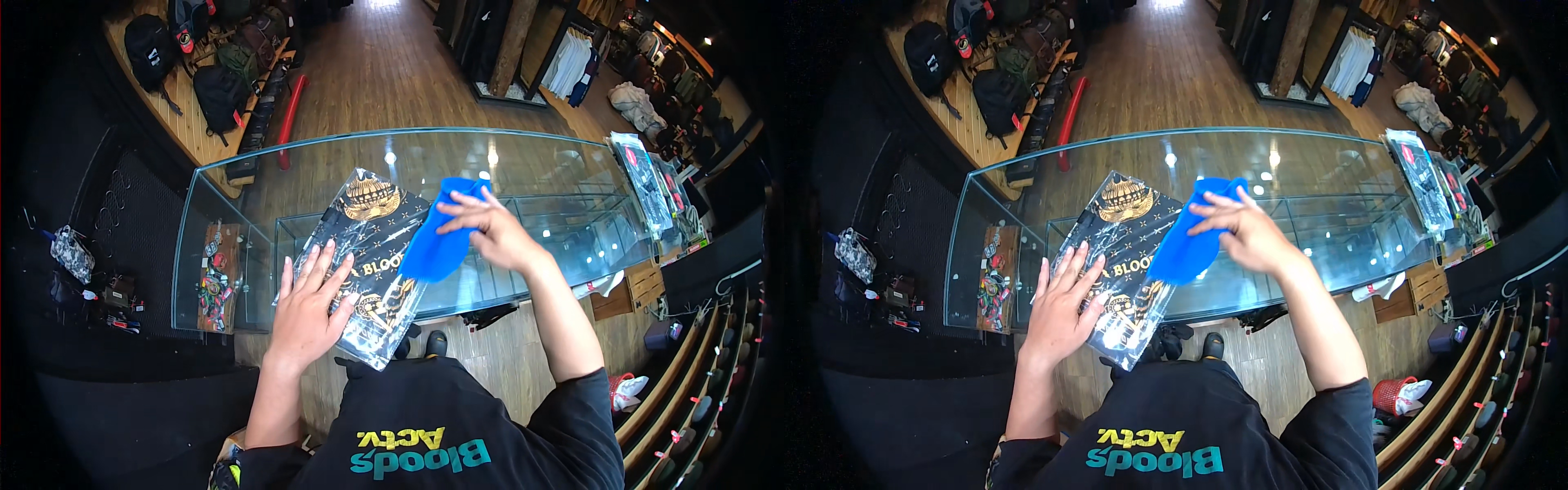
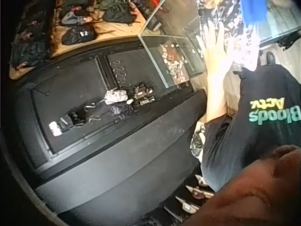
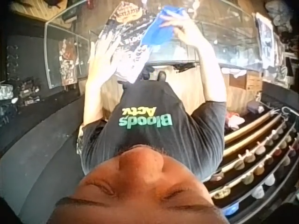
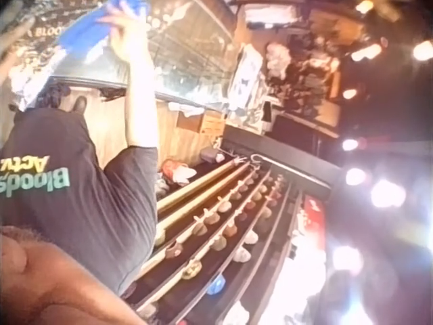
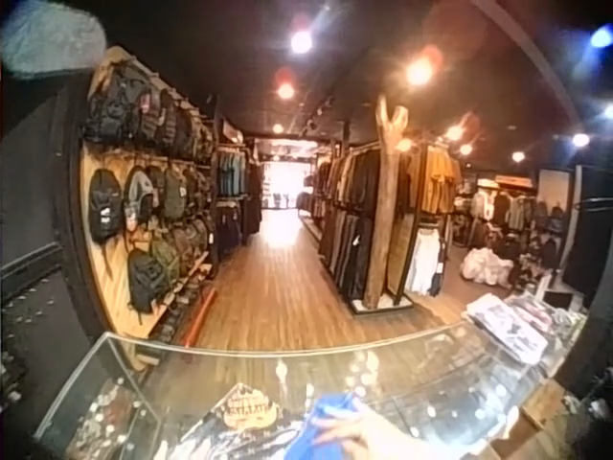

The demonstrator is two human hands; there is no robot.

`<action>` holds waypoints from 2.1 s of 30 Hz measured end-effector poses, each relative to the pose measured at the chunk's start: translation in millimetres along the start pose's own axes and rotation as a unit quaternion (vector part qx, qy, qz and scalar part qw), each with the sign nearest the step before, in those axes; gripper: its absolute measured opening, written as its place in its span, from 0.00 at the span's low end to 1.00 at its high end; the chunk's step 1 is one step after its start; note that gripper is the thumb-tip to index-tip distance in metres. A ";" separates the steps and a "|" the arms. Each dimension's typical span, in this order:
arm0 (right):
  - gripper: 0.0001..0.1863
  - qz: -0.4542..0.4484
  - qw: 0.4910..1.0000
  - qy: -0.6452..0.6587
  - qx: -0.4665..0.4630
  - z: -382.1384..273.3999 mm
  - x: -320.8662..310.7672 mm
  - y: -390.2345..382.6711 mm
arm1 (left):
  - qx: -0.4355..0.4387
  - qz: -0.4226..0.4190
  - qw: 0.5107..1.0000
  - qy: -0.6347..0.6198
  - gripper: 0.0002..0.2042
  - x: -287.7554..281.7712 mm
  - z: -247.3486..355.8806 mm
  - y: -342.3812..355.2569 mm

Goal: Wiping down packaged shirts with a blue cloth on a glass display counter in a clothing store.

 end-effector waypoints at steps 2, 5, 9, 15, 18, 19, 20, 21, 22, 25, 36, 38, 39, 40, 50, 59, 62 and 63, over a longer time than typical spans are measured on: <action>0.30 0.051 0.997 -0.033 0.058 11.3 -8.3 2.9 | 0.012 0.019 1.000 0.006 0.31 4.7 -2.6 0.1; 0.31 0.144 0.968 -0.147 0.145 20.3 -1.8 9.0 | 0.069 0.072 0.994 0.033 0.33 -5.3 9.7 -3.7; 0.48 0.172 0.959 -0.187 0.128 -38.4 25.6 9.7 | 0.128 -0.062 0.989 -0.046 0.44 -22.0 23.3 -32.8; 0.51 -0.075 0.984 -0.013 -0.160 -140.1 49.3 -29.0 | 0.165 0.018 0.982 -0.091 0.27 -41.6 0.8 -41.6; 0.31 -0.013 0.990 -0.002 -0.140 -147.3 64.8 -24.5 | 0.205 0.150 0.963 -0.085 0.23 -69.6 -3.1 -31.1; 0.28 0.019 0.989 0.058 -0.135 -142.5 60.8 -22.7 | 0.216 0.191 0.954 -0.078 0.22 -75.3 -5.1 -26.7; 0.24 0.053 0.983 0.118 -0.128 -137.1 54.0 -20.6 | 0.221 0.247 0.943 -0.033 0.21 -83.7 -1.3 -22.0; 0.21 0.119 0.968 0.194 -0.106 -148.7 41.0 -18.4 | 0.230 0.322 0.919 0.008 0.24 -89.0 -0.7 -19.5; 0.19 0.153 0.949 0.260 -0.091 -147.4 32.8 -17.1 | 0.247 0.391 0.886 0.031 0.32 -89.2 -4.2 -11.5; 0.11 0.253 0.888 0.385 0.008 -129.3 -2.4 -18.3 | 0.163 0.486 0.850 -0.121 0.50 -74.9 18.3 22.9; 0.52 0.145 0.947 0.214 0.189 66.2 -56.2 -146.2 | -0.090 -0.022 0.781 -0.618 0.46 89.7 148.8 97.7; 0.52 0.148 0.941 0.268 0.144 89.7 -56.0 -184.7 | -0.072 -0.036 0.790 -0.607 0.38 110.6 175.7 105.1; 0.52 0.161 0.936 0.282 0.136 97.6 -60.6 -204.3 | -0.080 -0.059 0.796 -0.597 0.35 116.1 193.0 108.8; 0.52 0.180 0.929 0.299 0.127 105.5 -68.9 -223.7 | -0.069 -0.035 0.821 -0.566 0.29 122.0 213.6 115.1; 0.49 0.362 0.875 0.295 0.126 184.9 -172.7 -346.0 | 0.108 -0.093 0.877 -0.460 0.43 150.5 412.7 208.0; 0.41 0.487 0.849 0.010 0.204 286.2 -356.2 -352.5 | 0.207 -0.009 0.874 -0.440 0.45 193.7 545.7 379.2; 0.38 0.496 0.834 -0.013 0.241 317.8 -403.6 -330.6 | 0.178 -0.022 0.783 -0.596 0.45 213.6 568.5 421.4; 0.38 0.494 0.839 -0.007 0.229 338.5 -411.0 -328.9 | 0.162 -0.033 0.779 -0.605 0.45 225.3 575.1 431.4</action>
Point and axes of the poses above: each hand's wrist, its own y-axis towards the middle knuckle, its own x-axis out of the palm, z = x × y, the point moved 1 cm from there along y, towards the middle knuckle
